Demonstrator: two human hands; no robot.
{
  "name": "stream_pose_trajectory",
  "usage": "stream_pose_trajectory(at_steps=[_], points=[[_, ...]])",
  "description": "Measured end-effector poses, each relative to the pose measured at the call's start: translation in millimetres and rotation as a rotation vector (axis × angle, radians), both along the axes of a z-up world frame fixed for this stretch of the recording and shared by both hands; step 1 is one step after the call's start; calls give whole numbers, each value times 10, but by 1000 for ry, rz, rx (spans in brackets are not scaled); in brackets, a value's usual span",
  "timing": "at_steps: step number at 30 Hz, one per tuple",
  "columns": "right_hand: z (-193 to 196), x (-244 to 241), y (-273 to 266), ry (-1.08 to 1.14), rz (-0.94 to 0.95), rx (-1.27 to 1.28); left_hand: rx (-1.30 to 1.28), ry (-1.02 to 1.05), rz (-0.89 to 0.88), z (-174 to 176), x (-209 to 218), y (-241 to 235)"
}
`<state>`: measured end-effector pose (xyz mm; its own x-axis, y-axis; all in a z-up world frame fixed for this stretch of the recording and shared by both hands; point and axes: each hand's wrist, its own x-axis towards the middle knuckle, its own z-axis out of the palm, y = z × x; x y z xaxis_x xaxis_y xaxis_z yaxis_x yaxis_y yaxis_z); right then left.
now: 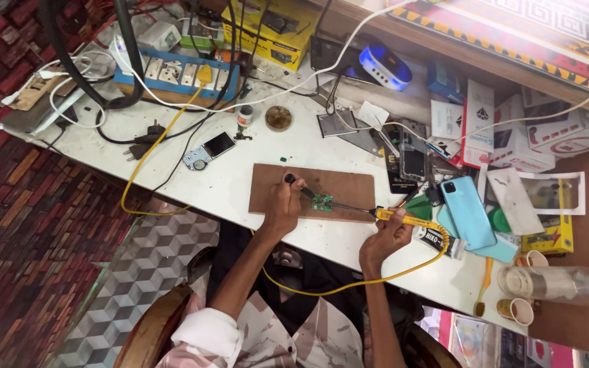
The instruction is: The person uses a soldering iron and tweezers to work on a small green circuit board placed on a wooden board. They repeatedly apply heat and manipulate components on the board while seated at a cluttered workbench.
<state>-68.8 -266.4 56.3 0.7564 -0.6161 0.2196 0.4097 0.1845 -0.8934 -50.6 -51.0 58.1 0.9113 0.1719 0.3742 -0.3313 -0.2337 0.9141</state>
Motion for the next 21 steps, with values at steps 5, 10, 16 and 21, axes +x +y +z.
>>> stream_pose_trajectory(at_steps=[5,10,16,21], points=[[120,-108,80,31,-91,-320,11,56,-20,19,12,-8],[308,-175,150,-12,-115,-607,-19,-13,-36,61,13,-3],[500,-198,134,-53,-73,-791,-36,50,-10,-13,7,-13],[574,-194,133,-53,-67,-866,-92,1,5,-49,22,-14]])
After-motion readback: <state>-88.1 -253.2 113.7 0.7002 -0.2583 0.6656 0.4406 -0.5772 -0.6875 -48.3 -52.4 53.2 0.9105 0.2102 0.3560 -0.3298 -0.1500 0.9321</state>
